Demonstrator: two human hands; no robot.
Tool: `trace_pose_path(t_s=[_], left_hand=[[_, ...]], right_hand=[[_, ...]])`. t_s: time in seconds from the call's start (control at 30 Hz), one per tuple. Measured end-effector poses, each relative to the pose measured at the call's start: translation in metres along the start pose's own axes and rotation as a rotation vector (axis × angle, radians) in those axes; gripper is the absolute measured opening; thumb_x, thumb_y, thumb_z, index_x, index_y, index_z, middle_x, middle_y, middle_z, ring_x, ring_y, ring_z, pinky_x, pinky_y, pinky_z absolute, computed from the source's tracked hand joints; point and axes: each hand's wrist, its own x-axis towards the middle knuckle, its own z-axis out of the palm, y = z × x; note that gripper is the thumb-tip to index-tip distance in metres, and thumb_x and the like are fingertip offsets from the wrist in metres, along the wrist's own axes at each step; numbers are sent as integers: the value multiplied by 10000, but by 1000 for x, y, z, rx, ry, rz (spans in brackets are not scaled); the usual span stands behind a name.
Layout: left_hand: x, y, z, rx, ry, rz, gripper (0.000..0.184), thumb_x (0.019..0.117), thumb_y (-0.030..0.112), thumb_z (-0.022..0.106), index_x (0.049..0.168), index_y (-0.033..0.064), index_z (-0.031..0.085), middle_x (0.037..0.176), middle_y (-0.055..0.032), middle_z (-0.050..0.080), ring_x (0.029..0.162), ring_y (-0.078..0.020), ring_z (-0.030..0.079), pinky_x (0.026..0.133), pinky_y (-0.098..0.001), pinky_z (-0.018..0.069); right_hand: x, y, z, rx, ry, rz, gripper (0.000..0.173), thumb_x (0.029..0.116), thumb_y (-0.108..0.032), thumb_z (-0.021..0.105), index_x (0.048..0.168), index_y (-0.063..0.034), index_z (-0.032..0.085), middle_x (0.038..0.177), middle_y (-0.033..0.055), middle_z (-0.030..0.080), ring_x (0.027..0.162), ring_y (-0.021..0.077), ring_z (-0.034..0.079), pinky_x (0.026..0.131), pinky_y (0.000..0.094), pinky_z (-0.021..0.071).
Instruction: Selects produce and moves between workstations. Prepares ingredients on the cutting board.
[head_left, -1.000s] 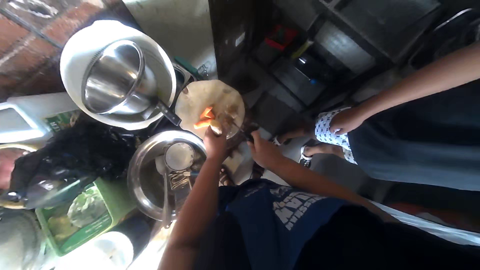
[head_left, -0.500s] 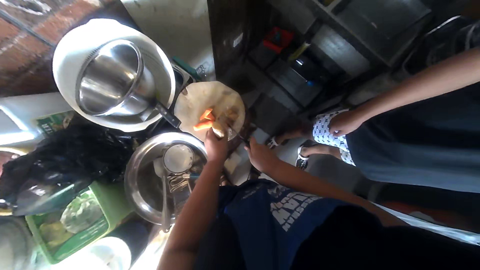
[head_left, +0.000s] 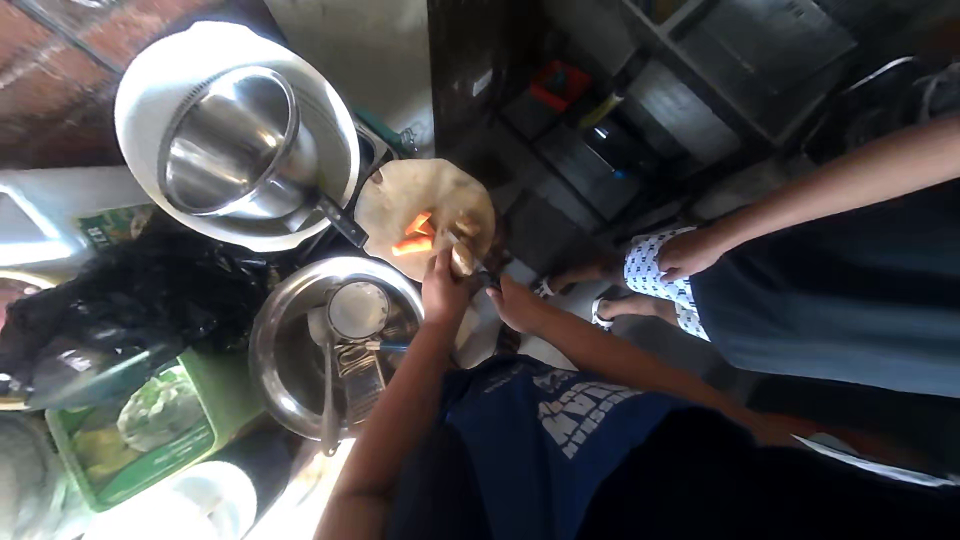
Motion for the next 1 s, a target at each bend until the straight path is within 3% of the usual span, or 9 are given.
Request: trace_pose_path(t_s=[0.13, 0.23, 0.3, 0.43, 0.6, 0.7, 0.8, 0.87, 1.0], left_hand=[[-9, -8, -13, -355, 56, -130, 481, 981, 273, 712, 1381, 62, 547, 1163, -144, 715, 1022, -254, 724, 918, -488, 601], [-24, -16, -41, -751, 99, -206, 451, 988, 198, 699, 1383, 53, 537, 1125, -125, 714, 943, -223, 729, 850, -422, 630], [-40, -17, -64, -881, 128, -242, 434, 1016, 156, 649, 1421, 73, 518, 1144, -122, 698, 938, -222, 717, 840, -416, 623], [-69, -25, -85, -964, 194, -260, 401, 1024, 97, 611, 1414, 58, 525, 1097, -146, 702, 881, -237, 724, 806, -419, 635], [-102, -31, -80, -989, 207, -286, 429, 1010, 59, 607, 1416, -18, 491, 1109, -188, 703, 904, -266, 731, 810, -433, 641], [-116, -35, -77, -973, 198, -292, 435, 994, 52, 630, 1394, -53, 493, 1122, -199, 698, 906, -275, 735, 803, -434, 650], [-125, -43, -79, -990, 188, -283, 448, 986, 51, 639, 1394, -62, 492, 1135, -207, 693, 927, -287, 730, 820, -442, 646], [-129, -47, -82, -999, 195, -281, 446, 982, 42, 637, 1391, -64, 497, 1143, -214, 693, 939, -299, 729, 832, -451, 644], [-129, -52, -89, -987, 175, -270, 466, 990, 54, 639, 1417, -51, 486, 1164, -211, 692, 956, -292, 728, 852, -444, 639]], right_hand=[[1, -2, -10, 68, 5, -37, 513, 1121, -424, 379, 1403, -6, 471, 1144, 253, 674, 1067, 409, 687, 920, 590, 549], [-18, -11, -27, 65, 106, -112, 512, 1113, -466, 372, 1369, -37, 485, 1069, 227, 683, 984, 404, 702, 855, 609, 564], [-21, -19, -47, 23, 235, -181, 545, 1108, -482, 386, 1401, -35, 490, 1092, 226, 696, 1003, 410, 709, 854, 624, 566], [25, -43, -90, -150, 413, -265, 472, 1101, -373, 458, 1353, 19, 536, 1281, 255, 616, 1197, 426, 627, 969, 603, 533], [94, -78, -104, -318, 391, -365, 405, 1051, -211, 562, 1383, 20, 558, 1365, 290, 558, 1288, 477, 546, 1013, 636, 490], [98, -87, -101, -234, 366, -437, 430, 1063, -198, 536, 1471, -64, 535, 1437, 260, 528, 1349, 463, 495, 1063, 642, 442], [82, -74, -95, -45, 408, -484, 374, 1030, -131, 551, 1394, -51, 589, 1371, 215, 595, 1306, 376, 567, 1093, 543, 482], [68, -57, -89, 91, 339, -423, 422, 997, -165, 587, 1398, -37, 560, 1374, 227, 584, 1288, 364, 579, 1074, 543, 498], [55, -32, -59, 116, 344, -457, 715, 820, -306, 860, 1428, -97, 546, 1419, 243, 534, 1314, 411, 534, 1084, 601, 474]])
